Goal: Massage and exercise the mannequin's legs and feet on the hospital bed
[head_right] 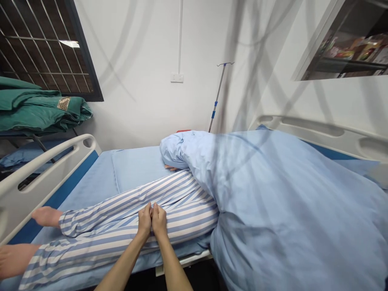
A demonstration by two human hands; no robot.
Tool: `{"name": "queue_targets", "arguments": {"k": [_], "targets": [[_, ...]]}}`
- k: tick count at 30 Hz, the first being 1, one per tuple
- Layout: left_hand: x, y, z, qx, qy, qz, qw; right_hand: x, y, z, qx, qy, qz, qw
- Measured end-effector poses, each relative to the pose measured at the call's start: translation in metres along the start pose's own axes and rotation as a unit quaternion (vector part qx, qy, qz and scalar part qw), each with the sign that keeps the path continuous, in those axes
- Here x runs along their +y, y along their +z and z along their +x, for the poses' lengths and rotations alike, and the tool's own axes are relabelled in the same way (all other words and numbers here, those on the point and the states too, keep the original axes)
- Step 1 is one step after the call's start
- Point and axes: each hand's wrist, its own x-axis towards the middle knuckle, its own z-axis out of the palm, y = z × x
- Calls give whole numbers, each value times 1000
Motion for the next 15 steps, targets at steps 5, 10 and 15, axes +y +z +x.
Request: {"name": "queue_targets", "arguments": {"k": [5,10,15], "targets": [[-12,-3,-6,-14,43,89,995,3,2,3,7,9,-13,1000],[-9,-6,-6,-17,34,123,992,-9,-5,11,-38,-14,-103,994],[-14,-3,-7,-26,50,141,988,-16,-18,9,-57,-87,-140,985]]}}
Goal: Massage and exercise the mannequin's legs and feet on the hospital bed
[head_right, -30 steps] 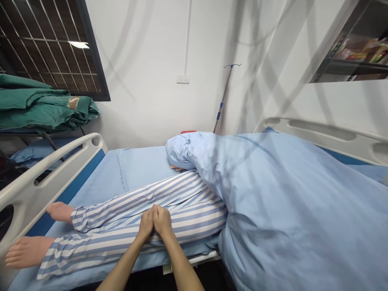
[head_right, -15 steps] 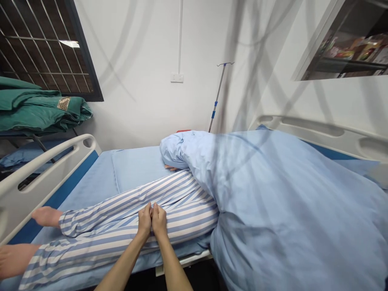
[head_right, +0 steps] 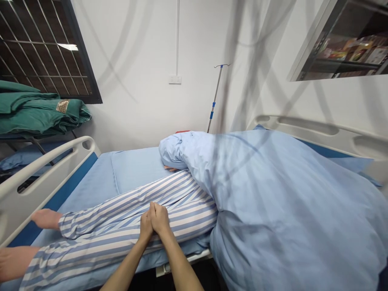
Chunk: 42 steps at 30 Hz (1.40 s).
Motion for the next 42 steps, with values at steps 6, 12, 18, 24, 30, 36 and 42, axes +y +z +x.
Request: {"name": "queue_targets", "arguments": {"k": [6,12,18,24,30,36,42], "targets": [[2,2,-1,0,-10,-11,1000,14,2,-11,-6,26,42,999],[41,13,1,-10,7,9,1000,22,-5,-1,30,78,183,980],[69,33,0,-4,14,-107,994,32,-5,3,67,143,230,960],[35,33,-5,50,-19,-61,997,28,-7,2,81,125,200,968],[9,31,-3,27,1,5,1000,17,-14,4,65,107,130,984],[13,32,-5,-8,23,33,999,9,-38,7,5,9,12,1000],[14,34,-7,-10,25,12,1000,27,-36,-1,2,18,-20,1000]]}}
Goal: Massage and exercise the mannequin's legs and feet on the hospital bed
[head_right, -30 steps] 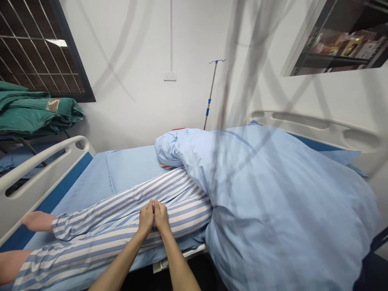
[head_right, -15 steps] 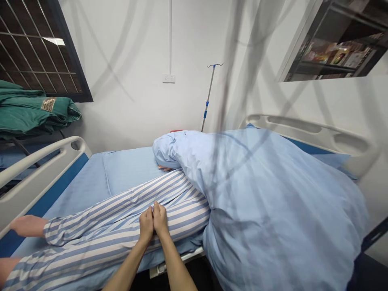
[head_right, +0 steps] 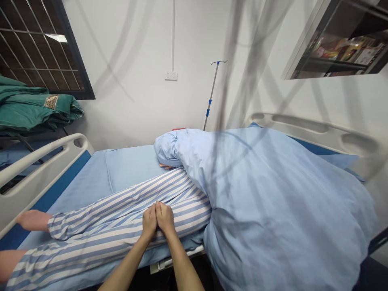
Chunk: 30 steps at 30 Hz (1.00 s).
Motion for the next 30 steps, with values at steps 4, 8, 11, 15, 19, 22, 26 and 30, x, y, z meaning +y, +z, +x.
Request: {"name": "queue_targets", "arguments": {"k": [4,8,11,15,19,22,26,30], "targets": [[20,10,3,-10,-3,-45,999,5,-2,2,18,23,78,997],[40,24,4,16,8,-90,996,7,-9,6,55,70,154,984],[36,30,3,39,-29,-93,994,8,-10,6,72,83,158,981],[16,31,0,27,-11,-29,999,9,-7,6,80,85,155,981],[8,31,1,20,2,8,1000,7,-11,10,61,77,117,988],[10,31,2,-5,4,16,1000,1,-22,12,28,32,44,998],[13,31,0,-19,8,27,999,-1,-31,12,4,-15,-19,1000],[14,31,-1,-12,0,11,1000,8,-29,6,2,-6,-5,1000]]}}
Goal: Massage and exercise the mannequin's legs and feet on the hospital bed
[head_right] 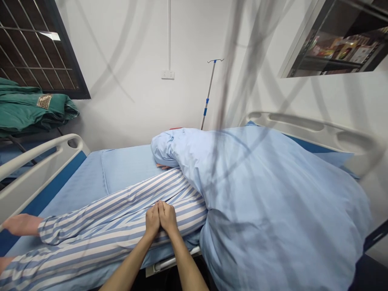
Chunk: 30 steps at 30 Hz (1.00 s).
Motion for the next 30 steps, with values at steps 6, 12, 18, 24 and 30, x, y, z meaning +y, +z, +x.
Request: {"name": "queue_targets", "arguments": {"k": [6,12,18,24,30], "targets": [[17,10,3,-6,-19,-72,997,8,0,0,52,35,82,995],[41,28,5,29,-7,-153,988,13,-7,6,89,97,177,975],[13,30,2,25,0,-57,998,12,-7,6,97,97,165,977],[6,29,0,-11,34,-38,999,-2,-27,9,30,1,-18,999],[11,29,-4,-14,31,-13,999,3,-38,8,-8,-37,-72,997]]}}
